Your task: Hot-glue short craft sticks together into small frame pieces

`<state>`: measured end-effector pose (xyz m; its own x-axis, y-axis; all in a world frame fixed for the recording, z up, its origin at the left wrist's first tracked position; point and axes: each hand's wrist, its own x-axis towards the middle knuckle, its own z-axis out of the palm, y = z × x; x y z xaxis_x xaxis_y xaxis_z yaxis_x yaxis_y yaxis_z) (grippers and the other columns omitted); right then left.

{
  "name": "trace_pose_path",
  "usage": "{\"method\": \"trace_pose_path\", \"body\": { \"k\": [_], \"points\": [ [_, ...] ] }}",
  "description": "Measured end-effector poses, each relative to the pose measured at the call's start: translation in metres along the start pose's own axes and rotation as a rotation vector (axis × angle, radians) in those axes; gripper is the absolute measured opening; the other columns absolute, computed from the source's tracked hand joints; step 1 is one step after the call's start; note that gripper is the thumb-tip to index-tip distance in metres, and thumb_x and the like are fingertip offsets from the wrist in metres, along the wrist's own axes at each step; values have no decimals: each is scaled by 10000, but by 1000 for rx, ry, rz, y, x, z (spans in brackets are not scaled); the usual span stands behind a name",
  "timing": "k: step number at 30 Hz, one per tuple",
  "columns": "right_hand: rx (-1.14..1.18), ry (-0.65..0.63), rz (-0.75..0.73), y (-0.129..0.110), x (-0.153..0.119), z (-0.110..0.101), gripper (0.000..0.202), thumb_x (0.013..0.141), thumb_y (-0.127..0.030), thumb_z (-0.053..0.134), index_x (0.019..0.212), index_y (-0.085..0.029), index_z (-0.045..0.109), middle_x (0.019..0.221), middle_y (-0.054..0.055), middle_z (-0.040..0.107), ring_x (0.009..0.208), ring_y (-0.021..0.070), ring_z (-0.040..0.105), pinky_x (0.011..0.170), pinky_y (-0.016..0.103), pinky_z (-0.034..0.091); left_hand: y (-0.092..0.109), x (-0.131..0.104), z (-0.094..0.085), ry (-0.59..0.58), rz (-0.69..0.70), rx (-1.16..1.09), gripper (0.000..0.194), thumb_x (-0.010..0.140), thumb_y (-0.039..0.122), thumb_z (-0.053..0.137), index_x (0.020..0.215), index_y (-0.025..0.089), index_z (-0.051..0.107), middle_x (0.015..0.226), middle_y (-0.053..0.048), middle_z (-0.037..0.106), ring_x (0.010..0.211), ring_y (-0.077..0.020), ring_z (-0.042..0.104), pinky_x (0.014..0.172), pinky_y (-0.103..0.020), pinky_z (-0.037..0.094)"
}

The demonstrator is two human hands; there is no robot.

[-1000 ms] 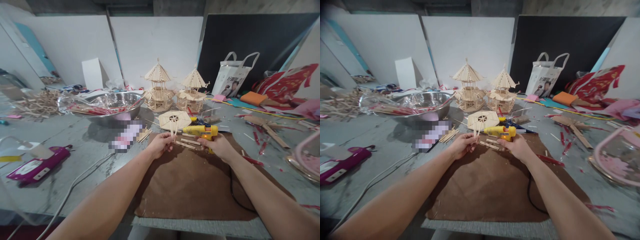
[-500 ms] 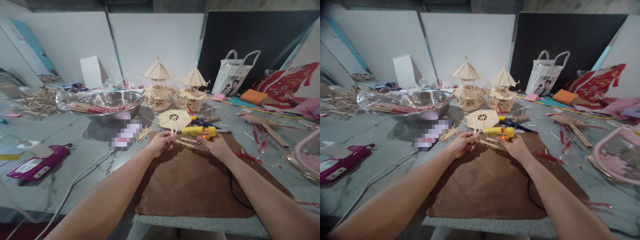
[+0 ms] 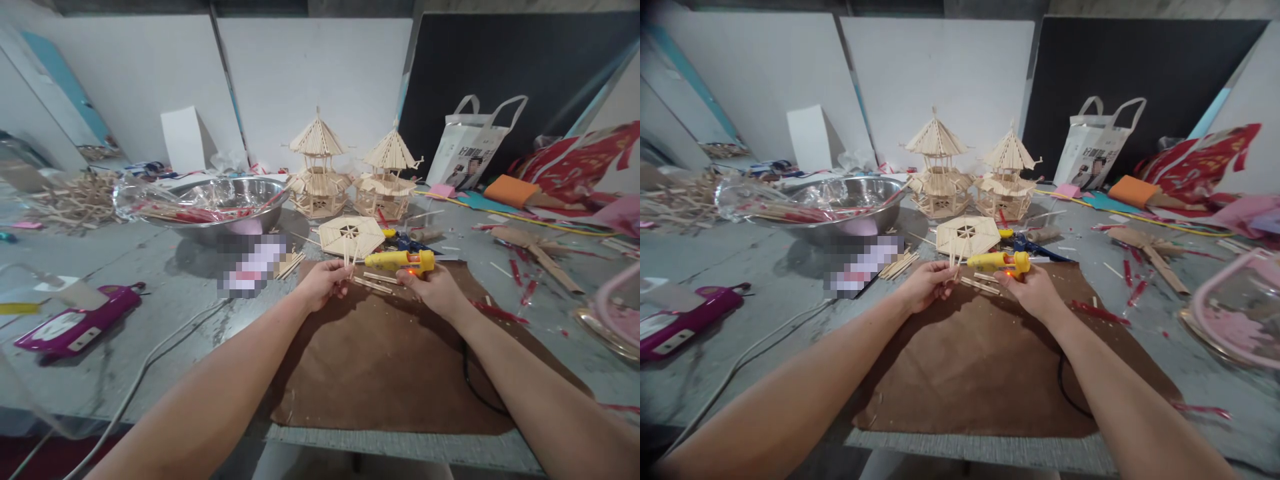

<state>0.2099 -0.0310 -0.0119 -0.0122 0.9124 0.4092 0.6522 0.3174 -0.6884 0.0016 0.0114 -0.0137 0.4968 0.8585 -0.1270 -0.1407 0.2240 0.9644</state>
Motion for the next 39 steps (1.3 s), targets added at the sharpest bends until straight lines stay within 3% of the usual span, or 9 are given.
{"method": "trace_pose_path", "body": {
  "k": [39],
  "points": [
    [-14,25,32,4,2,-2,356,671,-496,442,594,-172,570,418,5,503,502,161,519,444,248,366,-1,0,-2,-27,6,39,230,611,334,589,663,123,514,559,24,488,371,-28,408,343,-166,292]
  ]
}}
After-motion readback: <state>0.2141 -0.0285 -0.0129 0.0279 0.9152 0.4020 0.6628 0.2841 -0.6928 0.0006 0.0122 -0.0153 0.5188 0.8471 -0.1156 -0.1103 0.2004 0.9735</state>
